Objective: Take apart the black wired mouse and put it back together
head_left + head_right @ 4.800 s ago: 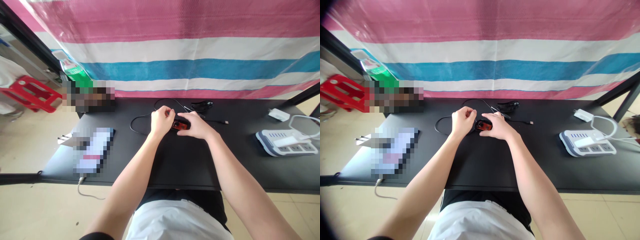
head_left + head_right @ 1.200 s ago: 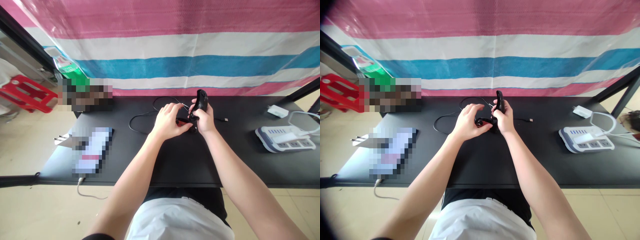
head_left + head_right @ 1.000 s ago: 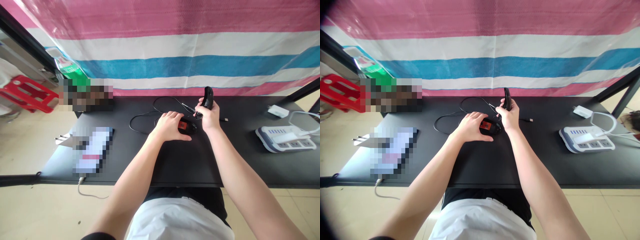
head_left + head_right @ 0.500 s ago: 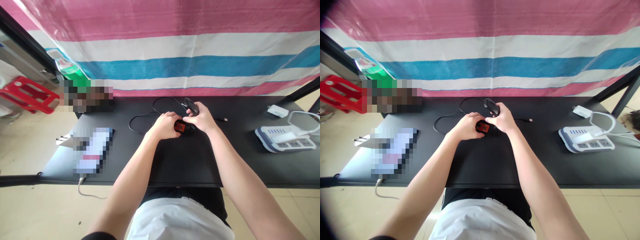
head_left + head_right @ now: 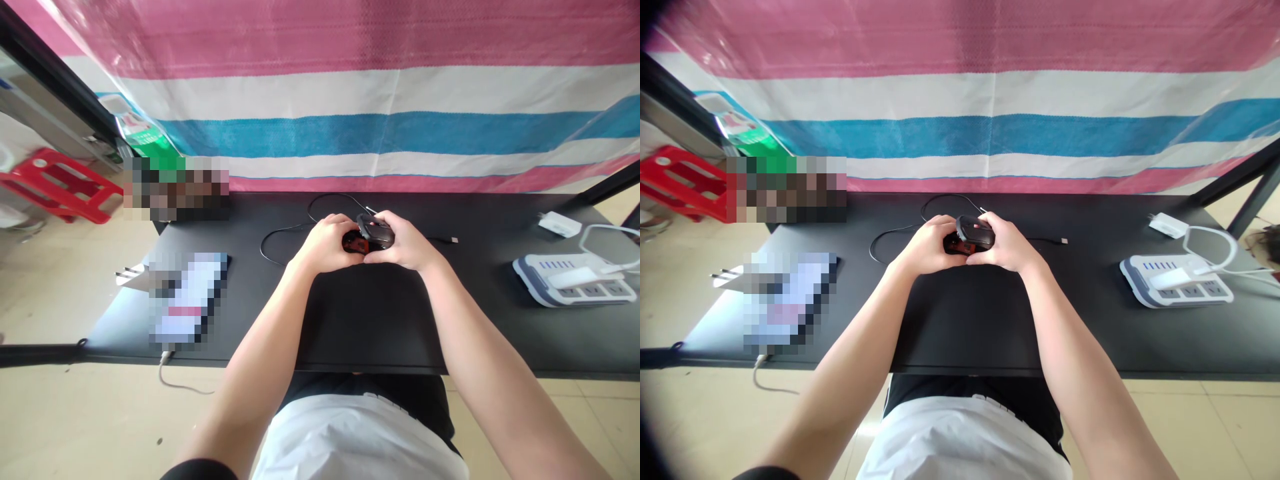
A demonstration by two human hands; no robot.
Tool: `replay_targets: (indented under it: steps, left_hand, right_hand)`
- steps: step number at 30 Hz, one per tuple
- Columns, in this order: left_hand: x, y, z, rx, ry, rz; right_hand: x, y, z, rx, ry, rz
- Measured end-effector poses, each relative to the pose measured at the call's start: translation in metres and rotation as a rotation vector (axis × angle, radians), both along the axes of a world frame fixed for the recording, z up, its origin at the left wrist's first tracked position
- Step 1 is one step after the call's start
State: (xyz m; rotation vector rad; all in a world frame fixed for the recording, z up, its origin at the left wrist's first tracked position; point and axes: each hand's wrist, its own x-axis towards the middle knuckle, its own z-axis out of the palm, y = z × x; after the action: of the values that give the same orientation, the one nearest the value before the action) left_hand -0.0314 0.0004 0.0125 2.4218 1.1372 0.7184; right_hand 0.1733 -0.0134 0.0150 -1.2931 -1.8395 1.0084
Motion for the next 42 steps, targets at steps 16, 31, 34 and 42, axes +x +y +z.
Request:
replay_targets:
  steps: [16, 31, 34, 42]
  left_hand:
    - [0.012, -0.011, 0.003, 0.084, -0.355, 0.204]
    - [0.03, -0.006, -0.011, -0.741, -0.967, 0.102]
    - [0.03, -0.003, -0.016, -0.771, -1.053, 0.12]
    - [0.034, 0.0, -0.019, -0.738, -1.339, 0.253]
  right_hand:
    - [-0.004, 0.012, -0.019, -0.009, 0.454, -0.354]
    - [-0.022, 0.008, -0.023, 0.02, 0.603, -0.33]
    - [-0.024, 0.008, -0.023, 0.009, 0.624, -0.322]
    - [-0.026, 0.007, -0.022, 0.05, 0.631, -0.34]
